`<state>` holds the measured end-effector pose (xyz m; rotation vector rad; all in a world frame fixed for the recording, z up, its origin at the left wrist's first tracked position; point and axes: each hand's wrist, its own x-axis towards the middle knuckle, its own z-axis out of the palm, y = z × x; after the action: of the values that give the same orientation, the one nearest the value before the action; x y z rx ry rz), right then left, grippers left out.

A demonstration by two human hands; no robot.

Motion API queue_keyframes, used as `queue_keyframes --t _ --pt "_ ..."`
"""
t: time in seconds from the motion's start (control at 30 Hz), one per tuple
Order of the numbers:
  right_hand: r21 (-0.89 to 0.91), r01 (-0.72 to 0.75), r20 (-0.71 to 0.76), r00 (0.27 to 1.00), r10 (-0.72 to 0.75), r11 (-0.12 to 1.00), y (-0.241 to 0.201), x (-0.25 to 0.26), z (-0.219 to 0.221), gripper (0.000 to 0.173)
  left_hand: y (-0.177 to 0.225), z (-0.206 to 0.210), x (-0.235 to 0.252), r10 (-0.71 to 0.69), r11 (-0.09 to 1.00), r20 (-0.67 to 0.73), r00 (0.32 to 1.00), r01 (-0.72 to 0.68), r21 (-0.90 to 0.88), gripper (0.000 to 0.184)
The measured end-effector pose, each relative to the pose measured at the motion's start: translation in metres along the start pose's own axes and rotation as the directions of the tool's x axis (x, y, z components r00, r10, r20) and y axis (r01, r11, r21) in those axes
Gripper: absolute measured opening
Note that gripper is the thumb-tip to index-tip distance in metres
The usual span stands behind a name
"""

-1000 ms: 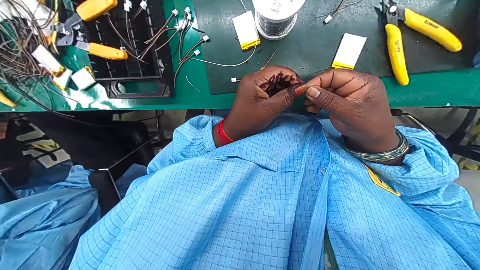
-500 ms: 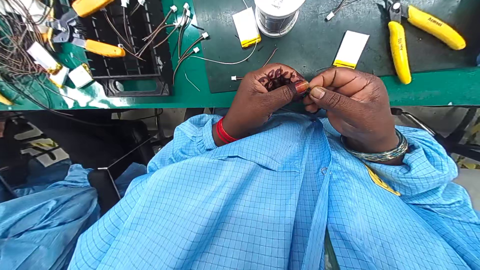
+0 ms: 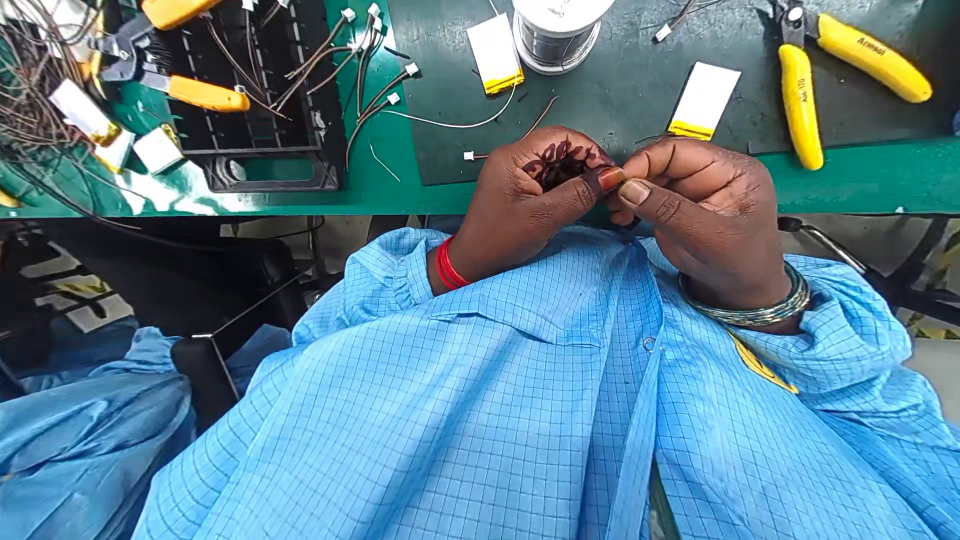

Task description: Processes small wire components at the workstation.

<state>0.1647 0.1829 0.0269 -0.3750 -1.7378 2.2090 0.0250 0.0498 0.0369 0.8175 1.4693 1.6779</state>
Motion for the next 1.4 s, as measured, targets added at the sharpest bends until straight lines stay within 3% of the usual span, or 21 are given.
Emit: queue_keyframes --t 0.2,0.33,1.07,1.4 --pt "0.043 0.022 -0.038 0.999 -0.021 0.999 0.0001 0.0 0.004 0.012 -0.0026 -0.001 -0.0014 0.073 0.997 0.032 0.997 -0.073 -0.019 0.012" --pt "0.076 0.017 -0.056 0.998 -0.013 0.997 0.0008 -0.0001 0.0041 0.012 -0.0052 0.0001 -0.0018 0.026 0.993 0.032 0.999 -0.022 -0.115 0.018" --pt "0.026 -0.018 -0.067 0.998 0.02 0.999 -0.0004 -0.0006 0.0061 0.013 -0.0065 0.0019 -0.0013 -0.007 0.991 0.003 1.0 0.008 -0.135 0.014" --pt "0.102 -0.045 -0.073 0.996 0.053 0.994 -0.0027 -0.0003 0.0038 0.014 -0.0068 0.0036 -0.0001 -0.024 0.988 0.002 1.0 0.024 -0.155 0.017"
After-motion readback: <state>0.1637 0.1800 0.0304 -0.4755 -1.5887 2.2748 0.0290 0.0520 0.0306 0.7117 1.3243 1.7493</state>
